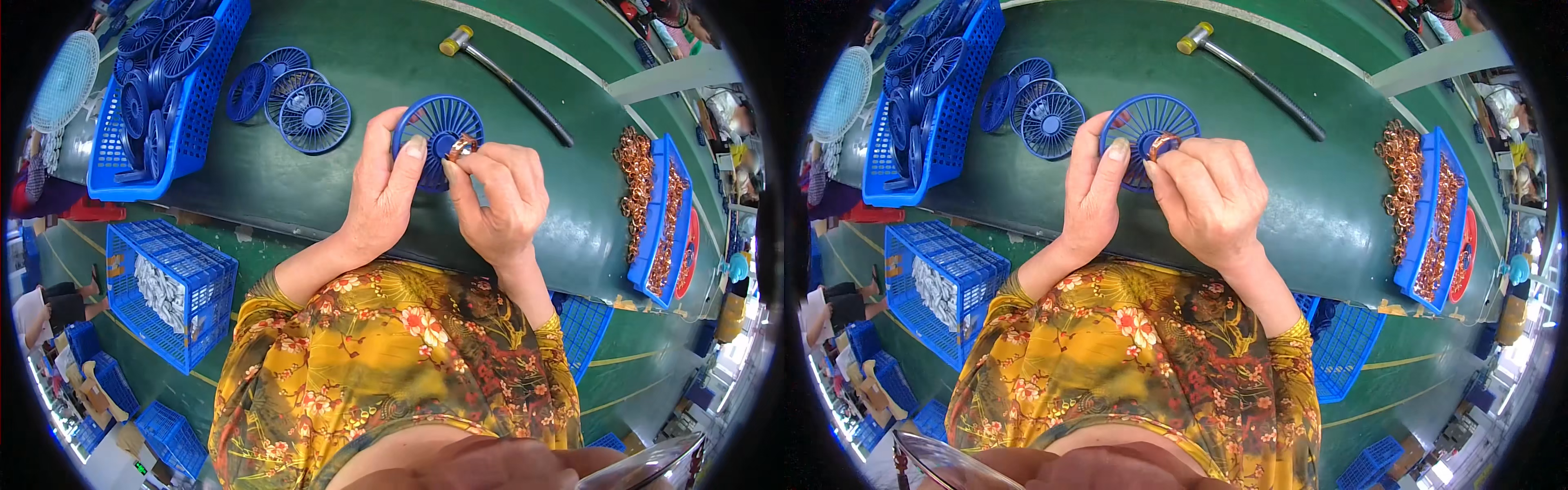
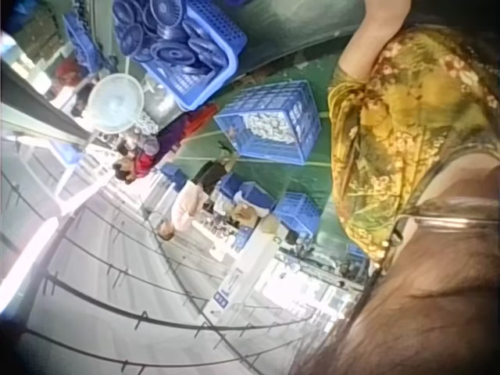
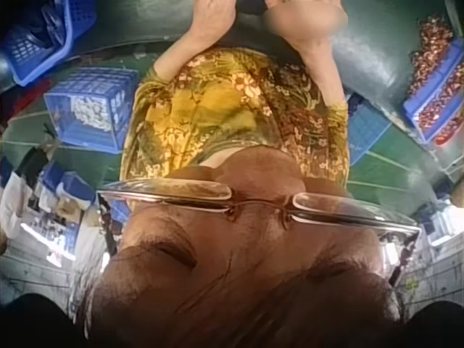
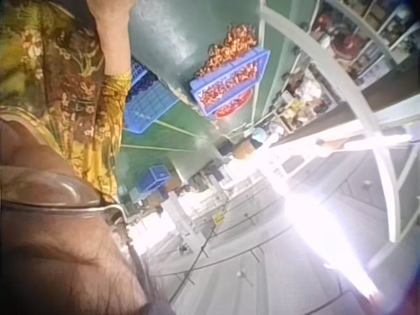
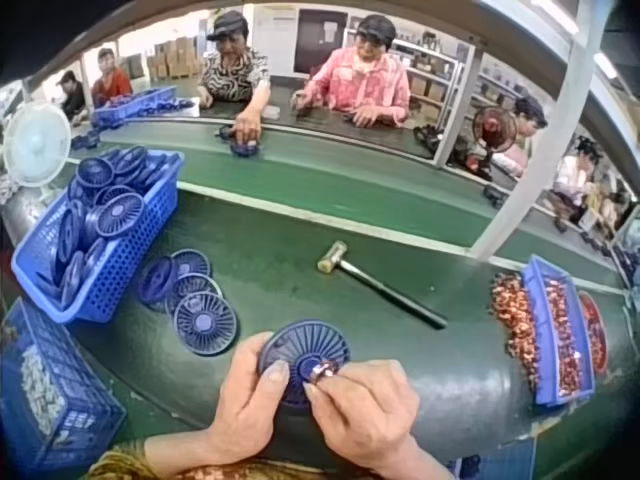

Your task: Assembling small copper components into plastic fan guards on an assembly line.

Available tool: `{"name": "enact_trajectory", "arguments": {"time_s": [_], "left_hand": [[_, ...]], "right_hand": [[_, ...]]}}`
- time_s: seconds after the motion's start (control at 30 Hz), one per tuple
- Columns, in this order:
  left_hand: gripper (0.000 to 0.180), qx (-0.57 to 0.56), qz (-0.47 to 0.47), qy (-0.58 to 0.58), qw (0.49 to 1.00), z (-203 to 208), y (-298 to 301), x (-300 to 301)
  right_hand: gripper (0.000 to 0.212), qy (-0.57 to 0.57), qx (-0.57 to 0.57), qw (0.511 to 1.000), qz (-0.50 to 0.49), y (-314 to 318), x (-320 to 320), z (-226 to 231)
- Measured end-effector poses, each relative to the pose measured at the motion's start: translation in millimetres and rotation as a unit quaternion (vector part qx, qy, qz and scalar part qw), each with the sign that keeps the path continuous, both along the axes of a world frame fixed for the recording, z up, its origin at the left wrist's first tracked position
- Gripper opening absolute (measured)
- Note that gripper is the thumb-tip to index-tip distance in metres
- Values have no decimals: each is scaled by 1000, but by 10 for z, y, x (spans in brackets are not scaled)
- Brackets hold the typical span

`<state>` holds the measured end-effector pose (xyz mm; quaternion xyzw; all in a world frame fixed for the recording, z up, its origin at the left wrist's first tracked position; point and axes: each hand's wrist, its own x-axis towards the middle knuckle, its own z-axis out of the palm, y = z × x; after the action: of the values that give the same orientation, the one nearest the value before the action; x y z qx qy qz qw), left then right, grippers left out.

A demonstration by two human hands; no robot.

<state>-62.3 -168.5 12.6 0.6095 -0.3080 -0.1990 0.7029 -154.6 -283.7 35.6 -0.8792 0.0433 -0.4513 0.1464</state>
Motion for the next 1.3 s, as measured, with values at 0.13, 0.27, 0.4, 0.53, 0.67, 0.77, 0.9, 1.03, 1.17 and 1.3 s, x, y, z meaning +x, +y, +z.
{"name": "enact_trajectory", "arguments": {"time_s": [0.13,0.27,0.4,0.53,0.67,0.77,0.9,1.03,1.17,1.3], "left_hand": [[34,-136,-103,148,974,-16,-14,-111],[28,-158,-90,143,973,-88,-78,-143],[23,-116,-45,102,987,-180,-100,-166],[23,-14,-30,-16,999,-312,-27,-213],[28,-59,-10,-2,998,-258,-142,-205],[54,-90,-122,167,974,-64,-104,-107],[53,-61,-215,230,947,23,44,-37],[52,-44,-246,232,940,-17,-3,-126],[48,17,-197,-56,979,-120,-68,-213],[46,-12,-186,-279,942,-86,-201,-266]], "right_hand": [[17,25,3,999,-22,-15,19,-30],[16,56,16,998,-23,1,3,-78],[15,67,33,997,-23,25,-18,-109],[16,103,63,993,-18,4,-62,-104],[22,8,109,991,-72,67,-68,-207],[35,49,53,993,-93,-18,-148,-163],[32,64,6,997,33,-137,-362,-15],[27,88,139,976,145,-247,-511,-107],[29,90,335,915,207,-260,-691,-234],[55,91,470,857,190,-332,-811,-194]]}}
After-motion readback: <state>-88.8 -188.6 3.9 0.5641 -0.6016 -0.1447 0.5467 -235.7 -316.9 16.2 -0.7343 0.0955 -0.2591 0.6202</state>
